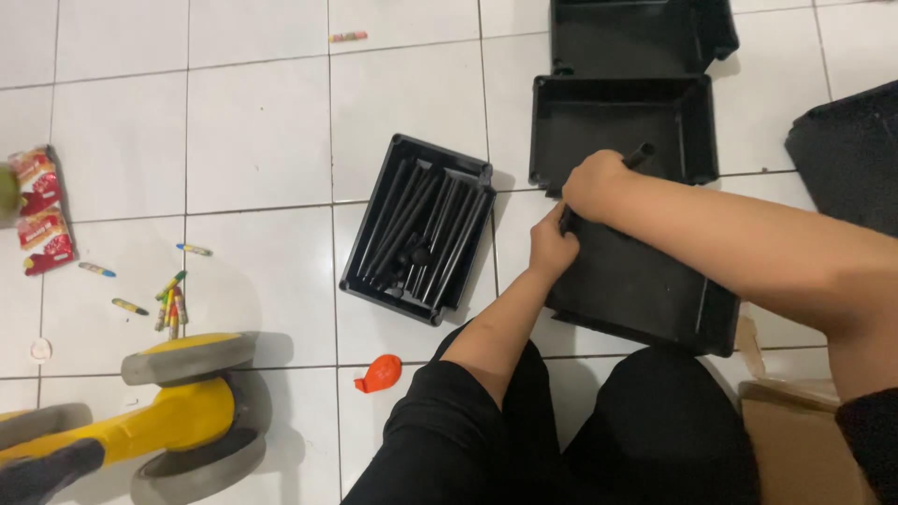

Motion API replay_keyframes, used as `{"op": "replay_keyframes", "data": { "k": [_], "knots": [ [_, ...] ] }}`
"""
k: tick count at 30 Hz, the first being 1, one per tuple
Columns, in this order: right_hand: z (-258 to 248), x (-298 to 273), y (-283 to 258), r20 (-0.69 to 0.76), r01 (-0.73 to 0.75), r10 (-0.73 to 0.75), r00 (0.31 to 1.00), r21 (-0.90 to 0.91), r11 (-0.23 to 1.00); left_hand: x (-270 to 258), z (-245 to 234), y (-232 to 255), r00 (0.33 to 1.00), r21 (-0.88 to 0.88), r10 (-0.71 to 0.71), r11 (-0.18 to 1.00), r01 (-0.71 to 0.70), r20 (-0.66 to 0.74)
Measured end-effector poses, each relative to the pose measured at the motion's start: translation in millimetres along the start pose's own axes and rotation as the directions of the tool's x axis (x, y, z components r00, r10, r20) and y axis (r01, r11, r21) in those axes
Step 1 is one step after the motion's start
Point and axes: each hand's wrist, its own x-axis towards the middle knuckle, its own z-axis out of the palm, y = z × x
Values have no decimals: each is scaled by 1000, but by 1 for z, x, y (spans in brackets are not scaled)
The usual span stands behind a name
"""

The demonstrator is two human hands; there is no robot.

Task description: Unboxing and assembling a multi-tiered plastic storage shelf on the floor.

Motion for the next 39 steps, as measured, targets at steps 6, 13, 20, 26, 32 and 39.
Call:
{"op": "replay_keyframes", "data": {
  "k": [6, 13, 20, 26, 32, 39],
  "knots": [
    [-43, -45, 17, 8, 57, -56, 998, -125, 991, 23, 9, -53, 997, 190, 57, 980, -65, 46],
    [-37, -42, 28, -114, 84, -84, 990, 2, 996, 30, 20, -50, 998, 173, -54, 984, 50, 21],
    [-75, -51, 29, 131, -43, 22, 991, 164, 986, 12, 19, -31, 959, 22, -282, 959, 283, -25],
    [-65, -71, 45, 59, -18, 9, 998, 154, 988, 26, 21, -80, 971, -121, -228, 964, 235, 71],
    [-80, -148, 78, -126, -15, 37, 991, 173, 985, 55, -40, 29, 926, -160, -249, 940, 302, 285],
    [-30, -203, 67, -346, -1, 66, 936, 183, 983, 37, -38, 104, 973, 54, -121, 992, 113, 197]
  ]
}}
